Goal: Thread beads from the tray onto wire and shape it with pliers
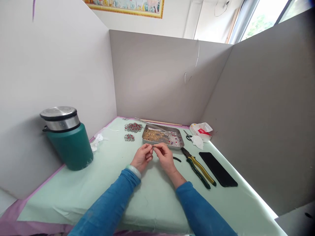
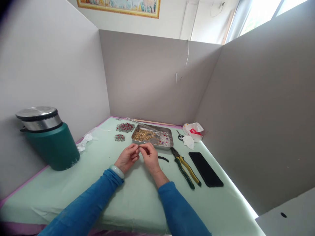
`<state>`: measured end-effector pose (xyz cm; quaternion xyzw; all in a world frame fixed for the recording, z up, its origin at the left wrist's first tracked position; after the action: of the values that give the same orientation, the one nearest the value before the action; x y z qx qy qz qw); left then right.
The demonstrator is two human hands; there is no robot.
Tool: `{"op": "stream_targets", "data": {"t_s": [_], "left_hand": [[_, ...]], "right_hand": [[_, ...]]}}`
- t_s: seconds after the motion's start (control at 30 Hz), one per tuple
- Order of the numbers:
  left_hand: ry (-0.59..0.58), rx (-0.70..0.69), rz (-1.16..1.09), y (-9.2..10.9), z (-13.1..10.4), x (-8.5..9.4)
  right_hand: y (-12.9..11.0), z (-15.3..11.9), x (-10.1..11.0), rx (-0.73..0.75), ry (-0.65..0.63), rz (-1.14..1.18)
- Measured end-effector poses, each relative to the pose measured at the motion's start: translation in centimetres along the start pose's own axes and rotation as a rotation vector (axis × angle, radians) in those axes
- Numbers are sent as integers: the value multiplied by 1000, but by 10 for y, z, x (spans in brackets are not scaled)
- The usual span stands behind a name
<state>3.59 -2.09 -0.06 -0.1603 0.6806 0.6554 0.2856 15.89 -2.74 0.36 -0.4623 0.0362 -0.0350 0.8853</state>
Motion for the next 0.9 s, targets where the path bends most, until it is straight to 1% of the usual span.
{"op": "stream_targets", "data": {"t_s": [0.1,0.23,0.3,0.37,0.43,0.5,0.67,0.9], "left_hand": [[-12,12,-5,0,0,1],[-57,59,-5,3,-2,0],[-88,92,-12,5,-3,-1],[-124,131,-17,6,-4,-1],[-159,177,-16,7,-5,0],[-193,225,-12,8,-6,0],[-288,303,9,12,-9,-1],[-404,354,43,15,-15,-2]], "right_hand": [[-1,1,2,29,12,-28],[1,5,8,14,-4,-41],[2,6,11,-54,-28,-7],[3,8,13,-156,-61,55],[2,8,15,-244,-117,118],[1,8,16,-296,-177,159],[1,7,19,-360,-274,261],[2,6,21,-419,-330,370]]}}
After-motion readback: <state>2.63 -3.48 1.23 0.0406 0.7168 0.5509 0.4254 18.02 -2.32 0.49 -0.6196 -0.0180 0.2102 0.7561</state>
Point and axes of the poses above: each hand's wrist, its own z-axis towards the middle knuckle, its own x-axis out of the back of the hand, y = z × x, the point moved 1 cm from there along z, towards the middle knuckle, and after that the axes turned 6 degrees about y, right-handed, at the moved point
